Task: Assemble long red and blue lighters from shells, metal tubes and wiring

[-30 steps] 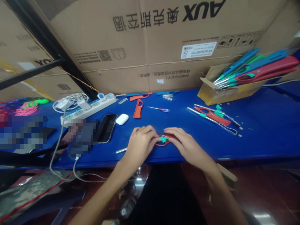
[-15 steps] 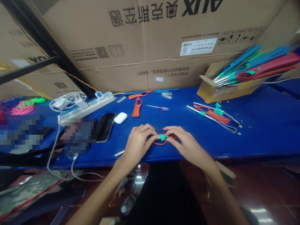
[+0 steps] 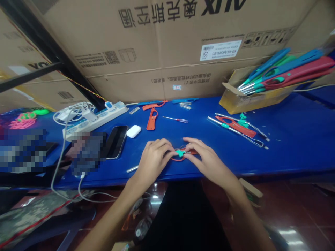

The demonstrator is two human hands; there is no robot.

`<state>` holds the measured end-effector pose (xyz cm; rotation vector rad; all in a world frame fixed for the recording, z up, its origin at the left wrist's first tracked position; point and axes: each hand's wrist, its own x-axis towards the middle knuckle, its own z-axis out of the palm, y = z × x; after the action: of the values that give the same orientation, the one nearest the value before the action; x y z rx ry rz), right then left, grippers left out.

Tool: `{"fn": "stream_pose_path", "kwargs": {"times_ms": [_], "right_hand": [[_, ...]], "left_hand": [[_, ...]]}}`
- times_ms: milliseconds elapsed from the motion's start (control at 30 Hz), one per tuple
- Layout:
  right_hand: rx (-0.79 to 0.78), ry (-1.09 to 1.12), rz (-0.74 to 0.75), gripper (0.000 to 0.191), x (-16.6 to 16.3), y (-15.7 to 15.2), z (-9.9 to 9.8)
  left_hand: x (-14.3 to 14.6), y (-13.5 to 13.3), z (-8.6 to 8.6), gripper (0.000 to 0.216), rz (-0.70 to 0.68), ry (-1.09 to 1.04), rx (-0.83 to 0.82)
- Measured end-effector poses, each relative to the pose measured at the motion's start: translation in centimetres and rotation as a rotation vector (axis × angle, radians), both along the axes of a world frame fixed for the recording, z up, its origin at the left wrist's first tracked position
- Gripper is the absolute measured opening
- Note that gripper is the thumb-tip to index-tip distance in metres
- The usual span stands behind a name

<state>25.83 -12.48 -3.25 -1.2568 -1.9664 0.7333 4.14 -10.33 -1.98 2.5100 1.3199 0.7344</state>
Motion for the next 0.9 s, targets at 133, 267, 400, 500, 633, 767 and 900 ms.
{"fn": "stream_pose_path", "kwargs": {"times_ms": [133,267,400,500,633,767,900], "right_hand": [[0.020,-0.025,0.014,0.015,0.1,0.1,-0.3],[0.020,-0.028,0.017,0.015,0.2,0.0,-0.4],[0.017,-0.025,0.014,0.016,0.1,0.0,-0.4],[0.018,-0.014,0.016,0.014,0.1,0.0,-0.3],[0.005,-0.004,0.011,0.013,0.1,0.1,-0.2],[0.004,-0.003,0.014,0.014,0.1,0.1,-0.2],[-0.010,-0.005,0.029,0.014,0.2,0.0,-0.1]], "left_hand": [[-0.1,-0.2,-0.3,0.023,-0.008,-0.008,0.043],[-0.1,-0.1,-0.4,0.020,-0.010,0.001,0.056],[-0.1,0.0,-0.1,0.021,-0.005,0.065,0.068],[0.0,-0.1,0.4,0.021,-0.002,0.139,0.122],[0.3,-0.3,1.1,0.020,-0.012,0.248,0.186],[0.6,-0.2,1.3,0.018,-0.011,0.310,0.221],[0.6,-0.1,1.2,0.017,-0.009,0.289,0.202]]}}
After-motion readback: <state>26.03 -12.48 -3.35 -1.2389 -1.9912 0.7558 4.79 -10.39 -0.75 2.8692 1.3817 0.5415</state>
